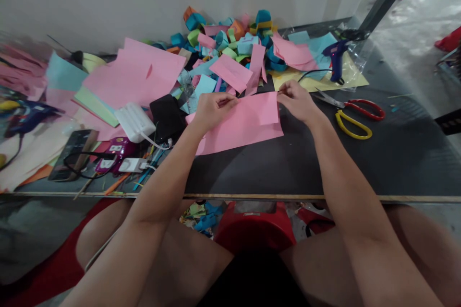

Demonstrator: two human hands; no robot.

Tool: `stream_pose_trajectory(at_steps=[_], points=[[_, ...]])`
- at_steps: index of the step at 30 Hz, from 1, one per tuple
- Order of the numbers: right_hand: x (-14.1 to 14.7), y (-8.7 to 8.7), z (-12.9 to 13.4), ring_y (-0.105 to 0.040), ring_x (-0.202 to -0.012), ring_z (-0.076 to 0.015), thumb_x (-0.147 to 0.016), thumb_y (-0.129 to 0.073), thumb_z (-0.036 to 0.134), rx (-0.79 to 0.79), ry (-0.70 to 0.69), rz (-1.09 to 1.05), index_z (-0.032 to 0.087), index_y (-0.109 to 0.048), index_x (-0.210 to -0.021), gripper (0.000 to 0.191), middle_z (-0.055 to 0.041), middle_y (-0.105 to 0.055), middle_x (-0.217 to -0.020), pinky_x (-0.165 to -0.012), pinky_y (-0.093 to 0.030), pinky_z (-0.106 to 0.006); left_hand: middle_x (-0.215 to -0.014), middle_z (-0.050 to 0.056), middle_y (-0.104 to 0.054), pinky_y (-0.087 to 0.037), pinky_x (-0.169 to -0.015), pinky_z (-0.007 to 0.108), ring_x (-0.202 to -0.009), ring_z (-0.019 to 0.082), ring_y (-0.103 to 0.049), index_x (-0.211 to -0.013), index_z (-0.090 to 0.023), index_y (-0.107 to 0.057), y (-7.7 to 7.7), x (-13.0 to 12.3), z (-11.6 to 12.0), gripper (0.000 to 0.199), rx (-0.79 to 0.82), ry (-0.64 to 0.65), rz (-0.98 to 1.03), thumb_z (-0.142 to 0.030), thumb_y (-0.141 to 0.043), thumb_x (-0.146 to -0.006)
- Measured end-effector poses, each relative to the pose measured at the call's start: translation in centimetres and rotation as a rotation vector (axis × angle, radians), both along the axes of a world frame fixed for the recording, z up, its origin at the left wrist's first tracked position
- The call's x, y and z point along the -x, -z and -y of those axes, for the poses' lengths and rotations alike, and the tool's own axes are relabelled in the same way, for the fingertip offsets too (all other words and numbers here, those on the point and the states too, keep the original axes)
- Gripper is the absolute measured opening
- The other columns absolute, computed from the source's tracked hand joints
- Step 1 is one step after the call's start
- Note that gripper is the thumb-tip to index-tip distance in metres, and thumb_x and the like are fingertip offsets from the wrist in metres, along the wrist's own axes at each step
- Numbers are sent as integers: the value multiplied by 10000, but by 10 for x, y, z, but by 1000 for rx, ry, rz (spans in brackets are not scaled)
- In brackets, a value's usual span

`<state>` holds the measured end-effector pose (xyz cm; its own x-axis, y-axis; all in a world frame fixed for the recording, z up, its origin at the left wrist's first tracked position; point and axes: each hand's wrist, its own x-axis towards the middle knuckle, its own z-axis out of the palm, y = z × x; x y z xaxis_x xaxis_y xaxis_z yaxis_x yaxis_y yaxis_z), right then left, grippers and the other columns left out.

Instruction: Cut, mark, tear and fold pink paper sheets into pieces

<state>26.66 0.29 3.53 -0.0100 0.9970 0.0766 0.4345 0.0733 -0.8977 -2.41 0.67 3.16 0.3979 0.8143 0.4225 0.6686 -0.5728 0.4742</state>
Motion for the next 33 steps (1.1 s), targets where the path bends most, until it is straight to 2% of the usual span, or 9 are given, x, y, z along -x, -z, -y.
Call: stream_pose_trajectory(at_steps=[4, 13, 16, 19, 21, 23, 27, 29, 33], points=[[7, 4, -1, -645, -777, -236, -827, -685, 386, 165, -105, -147, 238, -608, -775, 174, -69, -702, -838, -707, -527, -415, -919, 48, -837, -535, -719, 295, -777, 172, -716, -963, -224, -813, 2, -2, -2, 269, 16, -94, 94, -405, -623, -1020], [13, 17, 4, -719, -903, -306, -750, -797, 381, 32, 12, -25, 196, -772, -879, 227, -88, -783, -872, -752, -573, -419, -1000, 84, -834, -583, -836, 319, -905, 210, -769, -999, -171, -799, 11, -11, -4, 258, 199, -19, 289, -346, -611, -980], [14, 21, 2, -721, -924, -321, -788, -720, 290, 0, 102, 50, 184, -767, -909, 168, -102, -784, -879, -758, -564, -418, -1279, 146, -787, -577, -1006, 398, -1159, 286, -750, -1245, -170, -760, 11, -15, 3, 423, 155, 26, 128, -475, -634, -981], [16, 22, 0, -709, -918, -328, -792, -660, 222, -65, 188, 240, 191, -734, -889, 126, -122, -772, -895, -780, -535, -424, -1610, 200, -558, -472, -1195, 492, -1493, 385, -533, -1504, -161, -587, 15, -25, 13, 831, 51, 81, -24, -666, -749, -864], [19, 20, 1, -687, -887, -318, -794, -642, 215, -136, 221, 348, 208, -697, -856, 84, -120, -748, -867, -780, -504, -420, -1661, 222, -486, -444, -1218, 529, -1530, 409, -482, -1575, -154, -493, 20, -33, 19, 975, 12, 92, -74, -725, -756, -830], [22, 17, 3, -632, -776, -275, -819, -650, 255, -188, 228, 407, 230, -625, -770, 60, -86, -672, -748, -731, -457, -400, -1631, 217, -525, -460, -1198, 534, -1475, 392, -543, -1579, -161, -473, 25, -39, 22, 883, -1, 78, -78, -673, -700, -896], [25, 9, 7, -389, -577, -159, -920, -674, 476, -250, 153, 400, 253, -348, -617, 498, 15, -369, -554, -626, -323, -359, -1504, 190, -647, -496, -1143, 488, -1356, 337, -635, -1520, -165, -521, 26, -40, 20, 586, -24, -2, -21, -427, -563, -997], [23, 6, 7, -326, -570, -135, -942, -674, 531, -263, 114, 369, 249, -269, -614, 593, 34, -298, -552, -614, -288, -350, -1346, 163, -737, -537, -1049, 440, -1213, 302, -700, -1442, -179, -584, 23, -37, 20, 477, -8, -48, 7, -331, -523, -994], [10, 1, 4, -298, -563, -111, -923, -713, 563, -187, 9, 303, 243, -263, -619, 631, 49, -275, -562, -576, -253, -324, -777, 58, -700, -522, -768, 349, -759, 218, -672, -851, -215, -675, 12, -32, 18, 136, 47, -101, 48, -203, -560, -922]])
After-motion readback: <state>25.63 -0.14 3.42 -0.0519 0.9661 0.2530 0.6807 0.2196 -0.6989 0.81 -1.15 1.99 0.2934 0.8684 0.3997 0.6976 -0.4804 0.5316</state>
